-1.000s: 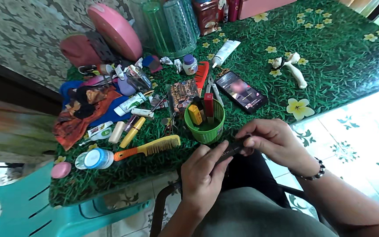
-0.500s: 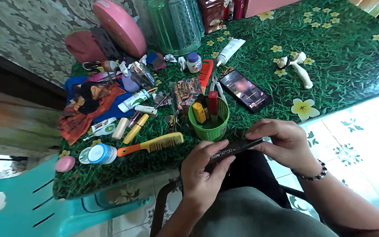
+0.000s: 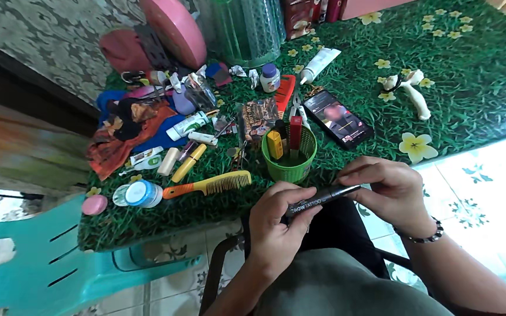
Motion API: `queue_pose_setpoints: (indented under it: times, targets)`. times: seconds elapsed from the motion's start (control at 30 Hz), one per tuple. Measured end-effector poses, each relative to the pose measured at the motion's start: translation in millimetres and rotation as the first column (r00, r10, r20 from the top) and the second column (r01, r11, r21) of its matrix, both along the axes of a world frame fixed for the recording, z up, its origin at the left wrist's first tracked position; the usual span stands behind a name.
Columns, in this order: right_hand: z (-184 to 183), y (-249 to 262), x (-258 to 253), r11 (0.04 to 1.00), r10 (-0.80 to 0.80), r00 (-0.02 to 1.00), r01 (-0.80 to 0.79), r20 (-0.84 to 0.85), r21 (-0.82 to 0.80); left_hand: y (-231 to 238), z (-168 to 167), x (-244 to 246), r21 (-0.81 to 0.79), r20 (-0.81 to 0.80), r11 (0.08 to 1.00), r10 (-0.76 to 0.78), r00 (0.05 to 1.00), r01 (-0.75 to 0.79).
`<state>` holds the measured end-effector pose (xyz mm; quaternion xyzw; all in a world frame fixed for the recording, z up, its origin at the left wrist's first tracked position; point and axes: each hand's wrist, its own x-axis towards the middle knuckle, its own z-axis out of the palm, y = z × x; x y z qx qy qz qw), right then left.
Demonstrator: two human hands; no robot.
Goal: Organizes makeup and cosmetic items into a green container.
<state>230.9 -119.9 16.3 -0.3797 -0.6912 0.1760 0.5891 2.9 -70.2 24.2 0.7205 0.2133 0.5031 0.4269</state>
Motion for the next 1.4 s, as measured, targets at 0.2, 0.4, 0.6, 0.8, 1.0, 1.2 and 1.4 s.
queue_pose_setpoints:
  times: [0.2,0.4,0.6,0.8,1.0,1.2,1.4]
  targets:
    - [0.4,-0.3,0.4,1.0,0.008,1.0,-0.008,-0.005,-0.002,0.3,-0.7,-0.6,-0.007,-0.007,1.0,0.0,1.0,0.0]
    - [1.5,-0.8,1.7,1.0,0.003,1.0,-0.003,0.017,-0.002,0.6,-0.2,-0.8,-0.015,-0.003,1.0,-0.006,1.0,0.006]
    - [3.2,-0.3,3.3,1.0,0.014,1.0,-0.014,0.025,-0.001,1.0,-0.9,-1.5,-0.01,0.0,1.0,-0.012,1.0,0.012]
    - [4.2,-0.8,5.7,1.0,0.03,0.999,-0.03,0.041,-0.01,1.5,-0.8,-2.0,0.0,0.004,1.0,-0.025,1.0,0.025]
    - [4.6,-1.7,7.8,0.999,0.043,0.997,-0.042,0.056,-0.015,2.4,-0.5,-2.2,0.013,0.015,0.999,-0.045,0.999,0.045]
    - [5.1,-2.7,9.3,0.999,0.039,0.996,-0.037,0.085,-0.022,2.7,-1.6,-3.0,0.025,0.011,0.998,-0.058,0.998,0.057]
    - [2.9,-1.4,6.9,0.999,0.051,0.997,-0.051,0.065,0.0,3.2,-1.0,-1.9,0.005,0.024,0.998,-0.063,0.998,0.063]
